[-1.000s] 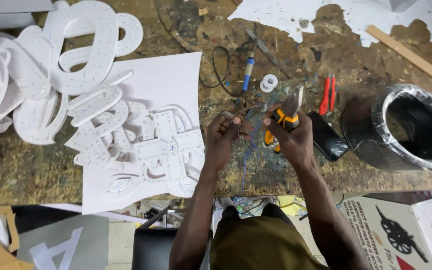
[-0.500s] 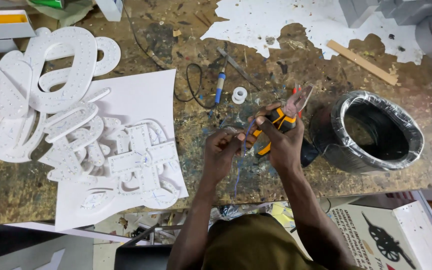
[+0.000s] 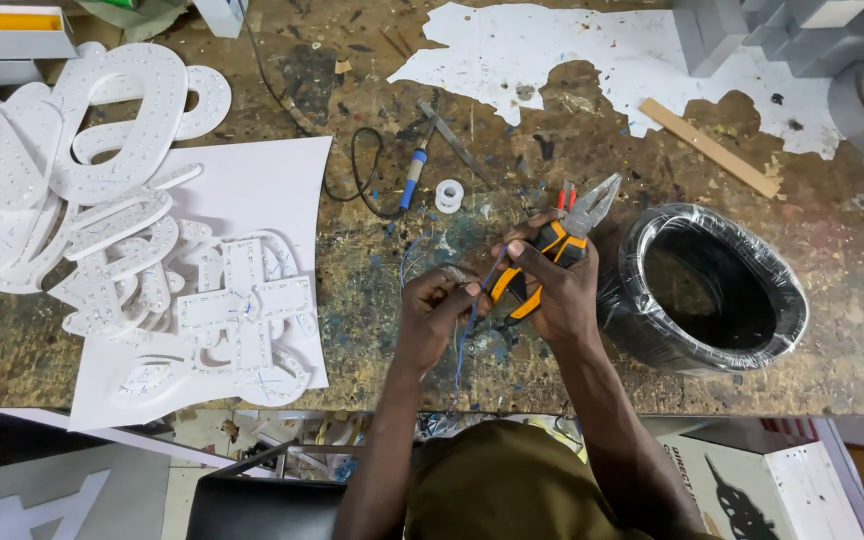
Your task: Stripping insulation from electrical wires and preparing connections for sign components on a workbench.
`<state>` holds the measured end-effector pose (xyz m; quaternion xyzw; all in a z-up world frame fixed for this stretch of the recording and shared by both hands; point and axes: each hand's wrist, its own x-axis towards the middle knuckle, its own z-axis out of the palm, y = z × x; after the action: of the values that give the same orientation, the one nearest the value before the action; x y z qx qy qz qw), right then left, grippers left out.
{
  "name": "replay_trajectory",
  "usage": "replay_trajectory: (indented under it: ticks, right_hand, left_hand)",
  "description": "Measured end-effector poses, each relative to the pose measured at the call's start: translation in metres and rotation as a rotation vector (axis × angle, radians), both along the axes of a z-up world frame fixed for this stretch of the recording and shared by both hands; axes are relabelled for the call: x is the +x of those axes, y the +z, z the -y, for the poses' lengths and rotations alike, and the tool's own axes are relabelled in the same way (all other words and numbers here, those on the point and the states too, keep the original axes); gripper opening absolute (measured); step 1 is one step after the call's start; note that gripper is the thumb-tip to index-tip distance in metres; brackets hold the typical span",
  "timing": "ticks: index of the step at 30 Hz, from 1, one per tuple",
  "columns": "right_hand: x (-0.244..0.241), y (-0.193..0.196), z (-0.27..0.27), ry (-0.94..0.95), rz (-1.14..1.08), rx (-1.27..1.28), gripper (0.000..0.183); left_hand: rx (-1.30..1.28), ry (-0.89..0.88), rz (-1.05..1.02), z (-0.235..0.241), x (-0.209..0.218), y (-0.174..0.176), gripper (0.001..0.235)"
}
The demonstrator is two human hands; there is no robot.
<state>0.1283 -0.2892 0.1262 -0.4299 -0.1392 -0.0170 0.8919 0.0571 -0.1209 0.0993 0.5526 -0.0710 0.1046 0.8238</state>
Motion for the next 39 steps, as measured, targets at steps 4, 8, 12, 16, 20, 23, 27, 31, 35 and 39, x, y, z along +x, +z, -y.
replay_trajectory:
  ticks: [4,8,12,16,20,23,27,31,35,39]
  right_hand:
    - [0.001,-0.005,0.004,0.007,0.012,-0.01,0.03]
    - [-0.006,-0.003,0.004,0.021,0.011,-0.037,0.029]
    - [-0.005,-0.013,0.002,0.052,0.013,-0.079,0.028]
    - [-0.006,-0.025,-0.003,0.075,-0.007,-0.049,0.029]
    - [-0.016,-0.008,-0.012,0.079,-0.015,-0.066,0.031]
    - [-0.015,-0.016,-0.014,0.089,0.017,-0.068,0.031]
    - [-0.013,-0.027,-0.015,0.087,0.065,-0.089,0.032]
    - [-0.02,-0.019,-0.025,0.071,0.117,-0.15,0.031]
    - [-0.015,-0.041,-0.036,-0.031,0.076,-0.172,0.032]
    - [-0.008,-0.034,-0.039,-0.221,-0.05,-0.198,0.032]
  left_hand:
    - [0.032,0.015,-0.007,0.0,0.0,-0.003,0.015]
    - [0.06,0.007,0.01,-0.006,-0.001,-0.007,0.018]
    - [0.04,-0.043,0.014,-0.014,-0.004,-0.002,0.023]
    - [0.012,-0.06,0.006,-0.022,-0.004,-0.012,0.026]
    - [-0.022,-0.056,-0.025,-0.027,-0.011,-0.014,0.025]
    - [-0.029,-0.064,-0.038,-0.031,-0.013,-0.014,0.026]
    - [-0.015,-0.069,-0.072,-0.037,-0.013,-0.019,0.024]
    - [0.015,-0.039,-0.091,-0.047,-0.022,-0.025,0.024]
    - [0.109,-0.036,-0.16,-0.068,-0.037,-0.018,0.027]
    - [0.118,-0.036,-0.249,-0.093,-0.066,-0.014,0.037]
